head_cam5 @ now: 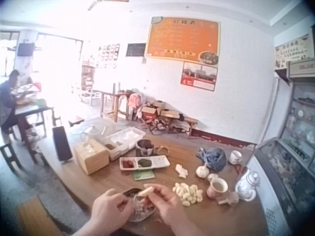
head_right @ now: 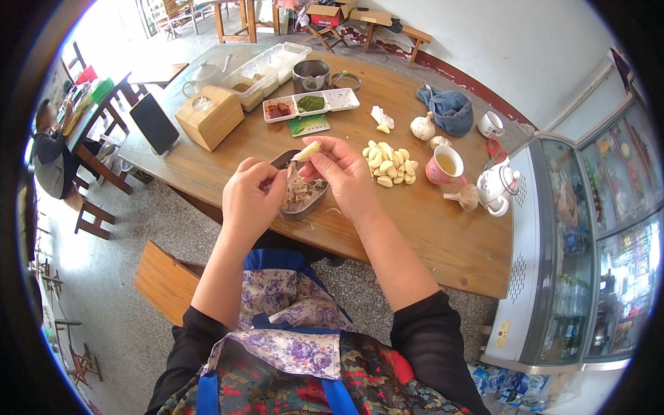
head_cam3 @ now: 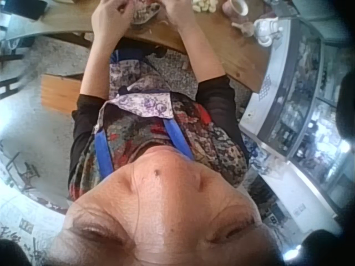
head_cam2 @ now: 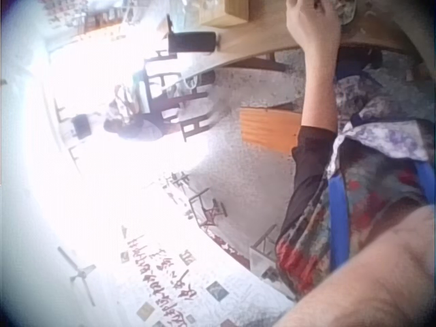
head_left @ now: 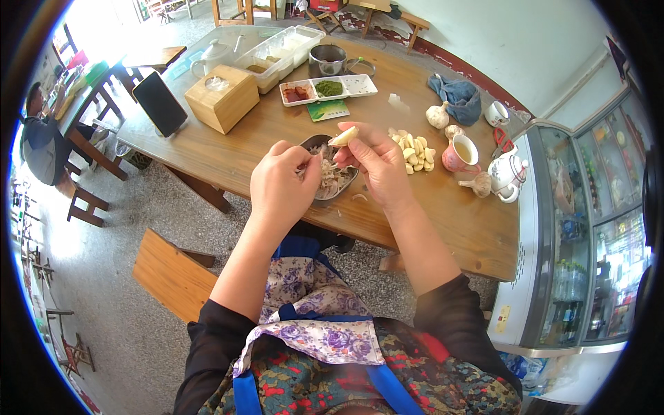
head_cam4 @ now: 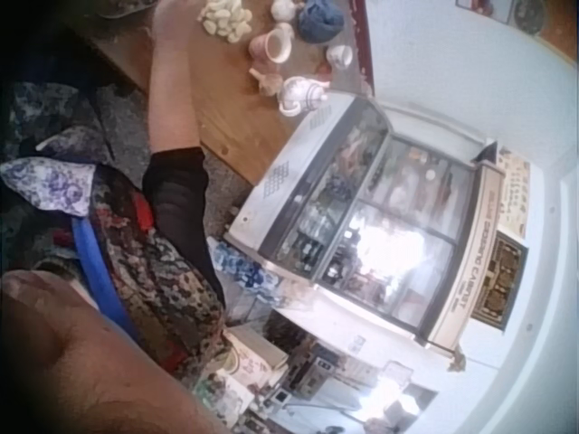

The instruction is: The person peels garlic cloves by hand, removing the outer skin and placing the peeled cloves on the table. The person repeatedly picks up cloves, peels them, and discards the skins into a small bowl.

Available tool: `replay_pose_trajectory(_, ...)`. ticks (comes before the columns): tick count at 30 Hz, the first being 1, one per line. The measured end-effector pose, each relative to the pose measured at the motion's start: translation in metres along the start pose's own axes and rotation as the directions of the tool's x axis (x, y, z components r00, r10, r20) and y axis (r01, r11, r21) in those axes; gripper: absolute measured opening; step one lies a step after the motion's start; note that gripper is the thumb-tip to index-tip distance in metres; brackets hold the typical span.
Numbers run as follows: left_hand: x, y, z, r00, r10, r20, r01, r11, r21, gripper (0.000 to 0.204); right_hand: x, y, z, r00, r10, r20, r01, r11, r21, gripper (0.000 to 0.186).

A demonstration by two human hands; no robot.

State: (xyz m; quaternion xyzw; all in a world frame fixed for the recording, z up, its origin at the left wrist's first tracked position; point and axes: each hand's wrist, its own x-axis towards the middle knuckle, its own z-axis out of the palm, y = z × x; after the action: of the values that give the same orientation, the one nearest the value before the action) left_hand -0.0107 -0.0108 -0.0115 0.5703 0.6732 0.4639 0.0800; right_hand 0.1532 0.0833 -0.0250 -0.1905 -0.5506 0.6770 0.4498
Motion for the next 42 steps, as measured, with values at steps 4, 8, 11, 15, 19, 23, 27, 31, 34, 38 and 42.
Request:
replay_pose_trajectory(4, 0.001, -0.001, 0.002, 0.999, 0.040, 0.012, -0.040, 0.999, 0.025, 0.015, 0.000, 0.001, -0.001, 0.999, -0.039, 0.018, 0.039, 0.998, -0.045, 0.032)
replay_pose_trajectory(8, 0.002, 0.007, -0.001, 1.000, 0.012, 0.001, -0.012, 0.993, -0.120, 0.015, 0.000, -0.002, 0.004, 0.995, -0.083, 0.056, 0.091, 0.984, -0.151, 0.033)
replay_pose_trajectory(11, 0.003, 0.012, -0.001, 1.000, 0.016, -0.017, -0.021, 0.945, -0.325, 0.017, -0.002, -0.002, 0.003, 0.990, -0.074, 0.124, 0.100, 0.972, -0.213, 0.033)
replay_pose_trajectory(15, 0.008, 0.010, 0.002, 0.998, 0.055, 0.041, -0.025, 0.847, -0.531, 0.019, -0.004, -0.002, 0.004, 0.986, -0.012, 0.169, 0.033, 0.992, -0.125, 0.029)
replay_pose_trajectory(19, 0.007, 0.010, 0.001, 0.991, 0.032, 0.126, 0.055, 0.774, -0.630, 0.021, -0.003, 0.003, 0.000, 0.983, -0.039, 0.182, 0.054, 0.995, -0.079, 0.023)
replay_pose_trajectory(23, 0.006, 0.002, 0.005, 0.999, 0.048, 0.015, -0.032, 0.833, -0.552, 0.017, -0.003, -0.004, 0.007, 0.989, -0.017, 0.149, 0.023, 0.999, -0.034, 0.024)
replay_pose_trajectory(27, 0.006, 0.008, 0.004, 0.992, 0.060, -0.114, -0.105, 0.891, -0.442, 0.009, -0.004, -0.008, 0.009, 0.991, 0.003, 0.136, 0.003, 0.999, -0.046, 0.027)
replay_pose_trajectory(31, 0.005, 0.001, 0.006, 0.976, 0.141, -0.168, -0.192, 0.922, -0.336, 0.009, -0.004, -0.004, 0.007, 0.998, 0.020, 0.058, -0.008, 0.980, -0.197, 0.026)
replay_pose_trajectory(34, 0.005, 0.003, 0.008, 0.992, 0.041, -0.115, -0.090, 0.883, -0.461, 0.010, -0.004, -0.003, 0.004, 0.998, 0.001, 0.065, 0.011, 0.983, -0.184, 0.025)
replay_pose_trajectory(38, 0.003, 0.003, 0.010, 0.997, -0.036, -0.063, -0.005, 0.835, -0.550, 0.011, -0.003, -0.001, 0.003, 0.998, -0.017, 0.068, 0.028, 0.985, -0.170, 0.024)
replay_pose_trajectory(42, 0.003, 0.003, 0.008, 0.994, -0.006, -0.105, -0.044, 0.882, -0.469, 0.009, -0.002, -0.001, 0.009, 0.995, -0.036, 0.098, 0.055, 0.978, -0.200, 0.022)
